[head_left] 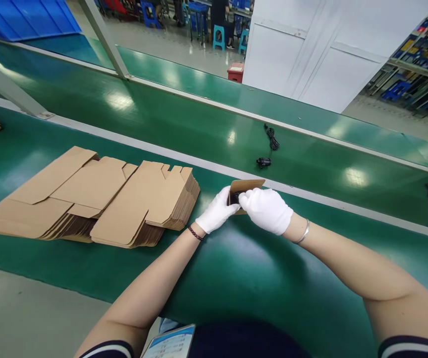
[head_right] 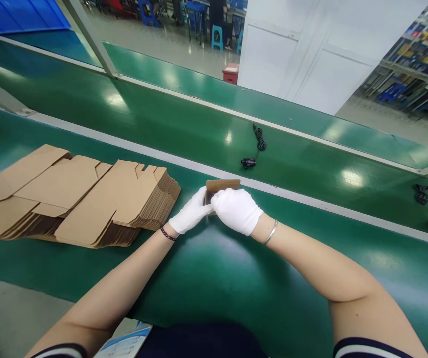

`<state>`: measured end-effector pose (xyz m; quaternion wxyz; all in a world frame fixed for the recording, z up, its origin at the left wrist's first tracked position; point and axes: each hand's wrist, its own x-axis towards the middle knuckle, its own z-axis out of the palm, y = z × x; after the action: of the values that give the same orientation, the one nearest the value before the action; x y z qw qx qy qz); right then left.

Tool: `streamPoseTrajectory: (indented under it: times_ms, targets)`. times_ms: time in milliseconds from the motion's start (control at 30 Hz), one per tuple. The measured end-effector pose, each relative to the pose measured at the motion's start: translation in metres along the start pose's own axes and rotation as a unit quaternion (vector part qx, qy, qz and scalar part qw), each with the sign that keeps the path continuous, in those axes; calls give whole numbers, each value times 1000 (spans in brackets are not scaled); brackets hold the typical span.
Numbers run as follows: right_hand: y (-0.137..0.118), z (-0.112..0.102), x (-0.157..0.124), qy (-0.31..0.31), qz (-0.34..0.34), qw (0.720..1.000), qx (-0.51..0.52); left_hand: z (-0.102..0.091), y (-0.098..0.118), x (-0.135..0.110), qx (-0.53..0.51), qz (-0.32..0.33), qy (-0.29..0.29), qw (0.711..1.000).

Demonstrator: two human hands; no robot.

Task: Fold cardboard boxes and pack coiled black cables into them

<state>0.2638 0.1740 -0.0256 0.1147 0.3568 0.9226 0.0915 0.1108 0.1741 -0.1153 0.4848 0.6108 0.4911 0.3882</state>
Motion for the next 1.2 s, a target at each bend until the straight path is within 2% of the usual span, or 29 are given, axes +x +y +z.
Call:
streamPoseTrajectory:
  times_ms: [133,300,400,467,533,633,767,867,933,1100,1200]
  targets:
    - [13,16,13,-6,-117,992,41,-4,-3,-1,-19,14,-33,999]
    - [43,28,17,-14,-172,975,143,-1,-17,-3,-59,39,-41,997]
    - [49,23,20,-82,-200,962,168,6,-28,-4,-73,52,-8,996]
    - [45,20,26,-135,-199,960,145,12,-35,-3,-72,50,11,996]
    - [40,20,31,-156,-184,964,112,17,-36,-2,-79,38,34,996]
    - [39,19,33,-134,-181,969,99,23,-29,-1,-95,6,79,992]
    - [57,9,13,-76,-222,963,133,31,-14,0,-121,-26,108,986]
    - [64,3,-7,-4,-156,987,42,35,-8,1,-112,-49,128,984]
    - [59,4,-15,20,-108,994,-23,37,-5,2,-106,-60,138,983]
    - [34,12,-14,4,-54,997,-59,38,8,3,-122,-85,152,977]
    - [27,12,-13,-4,-67,997,-45,39,11,2,-111,-97,170,974]
